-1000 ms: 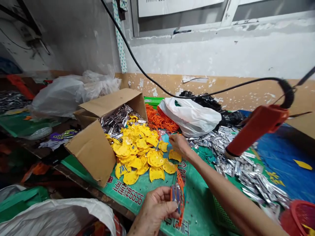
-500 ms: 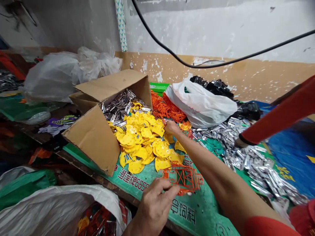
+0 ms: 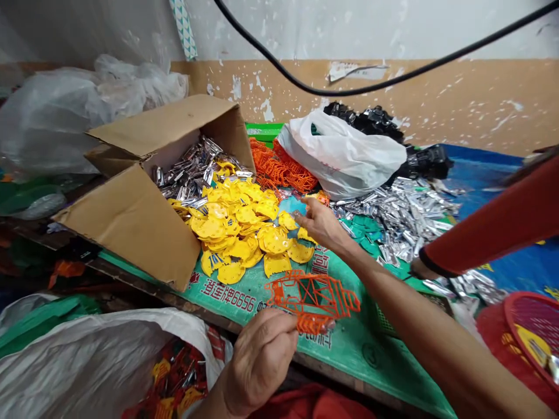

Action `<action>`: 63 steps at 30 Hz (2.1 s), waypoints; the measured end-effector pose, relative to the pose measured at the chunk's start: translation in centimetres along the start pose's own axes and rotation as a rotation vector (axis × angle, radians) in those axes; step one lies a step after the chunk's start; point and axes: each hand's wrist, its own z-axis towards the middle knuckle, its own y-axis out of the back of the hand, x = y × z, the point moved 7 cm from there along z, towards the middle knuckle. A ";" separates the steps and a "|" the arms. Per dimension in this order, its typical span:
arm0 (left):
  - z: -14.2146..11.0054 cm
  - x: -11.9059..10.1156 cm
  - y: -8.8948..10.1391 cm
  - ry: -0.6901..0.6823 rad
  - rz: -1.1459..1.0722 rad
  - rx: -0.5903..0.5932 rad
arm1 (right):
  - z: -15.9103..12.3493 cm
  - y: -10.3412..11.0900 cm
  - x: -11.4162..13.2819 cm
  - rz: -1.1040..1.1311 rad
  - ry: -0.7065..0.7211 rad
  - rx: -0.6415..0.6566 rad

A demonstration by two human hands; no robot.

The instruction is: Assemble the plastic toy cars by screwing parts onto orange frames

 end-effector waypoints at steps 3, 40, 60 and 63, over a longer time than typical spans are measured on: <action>0.5 -0.3 -0.7 0.008 -0.030 -0.001 | -3.9 -0.2 -1.2 0.207 -0.033 0.149; 2.8 -3.6 -5.9 0.091 -0.430 0.460 | -20.0 2.2 -8.7 0.730 -0.243 0.179; 0.4 0.9 -11.4 0.948 -0.528 0.711 | -20.5 0.7 -8.9 0.983 -0.299 0.269; 0.0 1.1 -11.5 0.949 -0.555 0.684 | -20.3 1.1 -9.0 0.865 -0.292 0.225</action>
